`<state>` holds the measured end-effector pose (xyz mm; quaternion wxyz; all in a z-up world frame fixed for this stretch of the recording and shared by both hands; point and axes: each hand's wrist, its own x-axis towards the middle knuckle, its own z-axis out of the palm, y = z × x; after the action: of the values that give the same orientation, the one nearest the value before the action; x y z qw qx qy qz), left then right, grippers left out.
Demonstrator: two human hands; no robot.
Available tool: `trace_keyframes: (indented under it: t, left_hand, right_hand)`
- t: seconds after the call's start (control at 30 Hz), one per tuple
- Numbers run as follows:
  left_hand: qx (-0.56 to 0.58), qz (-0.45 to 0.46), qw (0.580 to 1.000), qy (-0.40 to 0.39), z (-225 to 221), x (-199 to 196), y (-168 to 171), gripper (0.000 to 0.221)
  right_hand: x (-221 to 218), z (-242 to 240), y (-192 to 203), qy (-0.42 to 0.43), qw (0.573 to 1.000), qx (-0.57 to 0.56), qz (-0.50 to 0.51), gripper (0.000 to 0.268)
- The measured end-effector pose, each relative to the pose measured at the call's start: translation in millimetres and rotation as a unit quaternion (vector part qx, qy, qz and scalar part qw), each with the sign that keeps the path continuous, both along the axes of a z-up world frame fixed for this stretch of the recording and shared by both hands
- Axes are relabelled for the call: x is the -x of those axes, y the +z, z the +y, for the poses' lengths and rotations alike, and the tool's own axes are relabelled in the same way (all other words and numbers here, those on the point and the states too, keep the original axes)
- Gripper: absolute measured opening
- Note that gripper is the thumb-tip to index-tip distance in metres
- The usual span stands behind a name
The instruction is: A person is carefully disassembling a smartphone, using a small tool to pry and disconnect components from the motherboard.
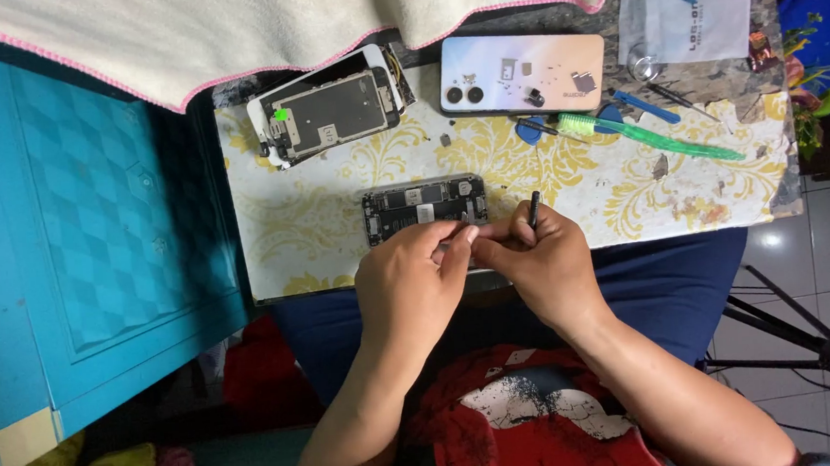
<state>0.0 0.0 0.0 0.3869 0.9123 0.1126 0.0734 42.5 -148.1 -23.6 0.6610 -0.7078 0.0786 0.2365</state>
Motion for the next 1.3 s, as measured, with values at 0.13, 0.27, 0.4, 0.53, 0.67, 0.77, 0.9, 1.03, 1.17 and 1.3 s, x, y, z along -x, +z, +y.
trace_keyframes:
  t: [0.13, 0.27, 0.4, 0.53, 0.67, 0.77, 0.9, 1.03, 1.17, 1.3]
  left_hand:
    - [-0.050, 0.014, 0.999, -0.009, -4.7, -3.8, 7.5, 0.021]
    - [-0.078, -0.002, 0.997, -0.010, -8.2, -4.6, 11.8, 0.023]
    - [-0.129, -0.014, 0.992, -0.003, -7.6, -3.1, 10.9, 0.022]
    - [-0.172, -0.039, 0.984, 0.007, -6.4, -0.2, 11.7, 0.021]
    - [-0.195, -0.072, 0.978, 0.008, -2.5, 8.5, -1.6, 0.019]
    - [-0.205, -0.098, 0.974, 0.010, 0.1, 15.7, -8.0, 0.018]
    - [-0.203, -0.122, 0.972, 0.012, 2.3, 21.0, -11.3, 0.017]
    - [-0.214, -0.142, 0.966, 0.007, 4.8, 25.2, -10.8, 0.013]
    - [-0.207, -0.170, 0.963, -0.013, 9.2, 26.8, -18.0, 0.014]
    - [-0.197, -0.208, 0.958, -0.030, 11.0, 28.8, -37.8, 0.012]
  right_hand:
    - [-0.5, -1.0, 1.6, -0.005, 1.000, -0.001, -0.007, 0.055]
    - [-5.2, -5.6, 10.4, 0.027, 0.998, 0.016, -0.051, 0.053]
    - [-26.3, -38.6, -21.0, 0.124, 0.921, 0.284, -0.237, 0.044]
    - [-59.3, -25.5, 8.1, 0.213, 0.826, 0.200, -0.481, 0.025]
    - [-61.0, -21.5, -0.1, 0.257, 0.792, 0.165, -0.528, 0.025]
    - [-51.8, -21.0, -9.2, 0.264, 0.791, 0.180, -0.522, 0.030]
    - [-35.2, -16.4, -22.5, 0.223, 0.767, 0.215, -0.562, 0.038]
    - [-19.7, -11.7, -26.1, 0.194, 0.757, 0.242, -0.575, 0.039]
    - [-17.7, -11.0, -24.4, 0.179, 0.768, 0.244, -0.565, 0.039]
    - [-34.8, -24.8, -9.8, 0.190, 0.855, 0.098, -0.472, 0.029]
